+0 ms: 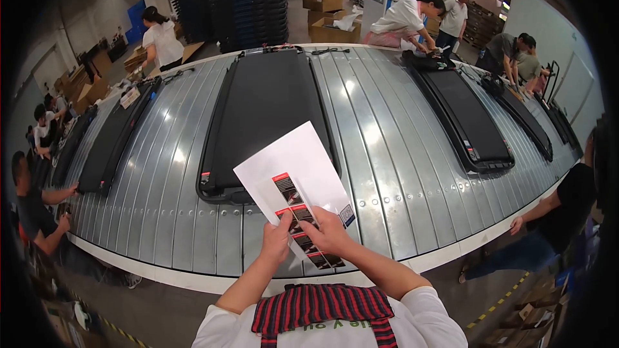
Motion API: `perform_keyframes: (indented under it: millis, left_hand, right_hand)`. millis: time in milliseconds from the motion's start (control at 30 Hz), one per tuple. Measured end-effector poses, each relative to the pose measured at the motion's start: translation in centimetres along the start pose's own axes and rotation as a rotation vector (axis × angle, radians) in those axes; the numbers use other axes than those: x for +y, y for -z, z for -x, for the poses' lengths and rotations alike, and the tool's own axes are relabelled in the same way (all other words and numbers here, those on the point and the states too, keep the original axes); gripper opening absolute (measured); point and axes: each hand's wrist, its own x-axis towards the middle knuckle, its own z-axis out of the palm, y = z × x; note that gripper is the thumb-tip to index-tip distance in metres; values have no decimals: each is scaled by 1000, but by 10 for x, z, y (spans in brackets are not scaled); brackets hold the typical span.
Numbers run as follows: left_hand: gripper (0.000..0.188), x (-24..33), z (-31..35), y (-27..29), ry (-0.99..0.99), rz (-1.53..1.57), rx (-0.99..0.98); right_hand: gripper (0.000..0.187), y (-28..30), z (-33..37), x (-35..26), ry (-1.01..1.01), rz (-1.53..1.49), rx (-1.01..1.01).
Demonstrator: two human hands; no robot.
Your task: Applying informational and warning stickers to the frames of treadmills on a conveyor belt.
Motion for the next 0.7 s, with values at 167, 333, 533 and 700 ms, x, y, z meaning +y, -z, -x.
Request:
perform_keyframes:
  millis: [167, 333, 533, 700]
  left_hand:
    - [35, 9, -13, 56, 92, 194, -33]
    - [38, 28, -29, 83, 80, 145, 6]
    - [42, 46, -62, 89, 97, 179, -46]
    - [43, 52, -79, 99, 30, 52, -80]
  right_hand:
    - [12, -43, -14, -11, 137, 354, 91]
    - [14, -60, -27, -11, -150, 392, -29]
    - [35, -65, -37, -9, -272, 318, -38]
    - [38, -59, -38, -5, -300, 211, -134]
